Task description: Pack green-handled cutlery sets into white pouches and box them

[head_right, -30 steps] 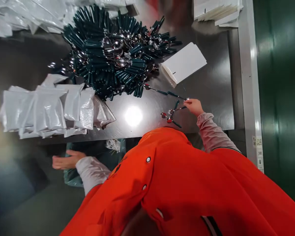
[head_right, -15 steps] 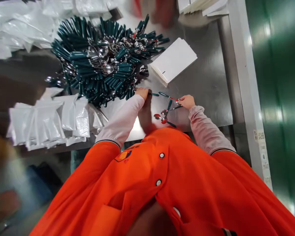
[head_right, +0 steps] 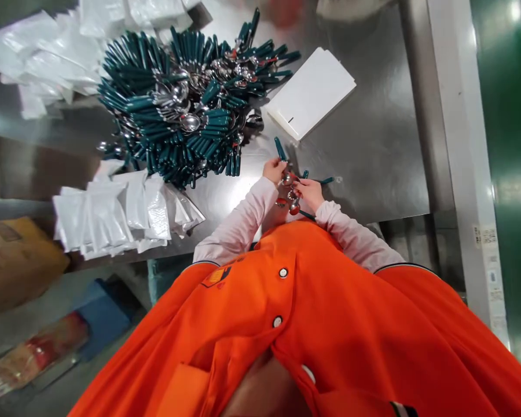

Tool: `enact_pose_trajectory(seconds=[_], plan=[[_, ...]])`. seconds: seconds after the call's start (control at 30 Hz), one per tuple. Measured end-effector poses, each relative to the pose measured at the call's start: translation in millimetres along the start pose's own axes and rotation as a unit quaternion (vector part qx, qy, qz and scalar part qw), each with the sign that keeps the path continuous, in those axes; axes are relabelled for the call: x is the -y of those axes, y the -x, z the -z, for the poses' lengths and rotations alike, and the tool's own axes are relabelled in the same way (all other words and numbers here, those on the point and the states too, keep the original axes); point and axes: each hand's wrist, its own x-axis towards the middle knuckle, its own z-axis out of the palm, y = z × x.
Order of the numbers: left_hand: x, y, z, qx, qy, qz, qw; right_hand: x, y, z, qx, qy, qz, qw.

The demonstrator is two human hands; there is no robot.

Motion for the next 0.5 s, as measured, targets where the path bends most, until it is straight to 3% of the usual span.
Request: enact_pose_trajectory(seconds=[0.1,0.2,0.27,0.37,0.4,0.5], plan=[[-3,13,-12.1,-0.017,0.028,0.027,0.999,4,7,-3,0.038,0.075,0.046,0.995],[-12,24,-5.1,0.034,0.106,0.039,0.993,12,7,7,0.092,0.198,0.094,0.971],[-19,27,6.9,0.042,0.134,0.041,0.989,18,-1,19,0.103,0.305,0.163,0.933],[-24,28,26.6,0.016,0.112,0.043,0.993,26,-19,42,0.086,0.458,0.280,0.840],[-23,28,32.0,0.016,0.104,0.047,0.993,29,-25,48,0.095,0.481,0.294,0.820],[-14,31,42.6,0.043,0.076,0.053,0.995,37,-41,60,0.153,0.478,0.285,0.816]])
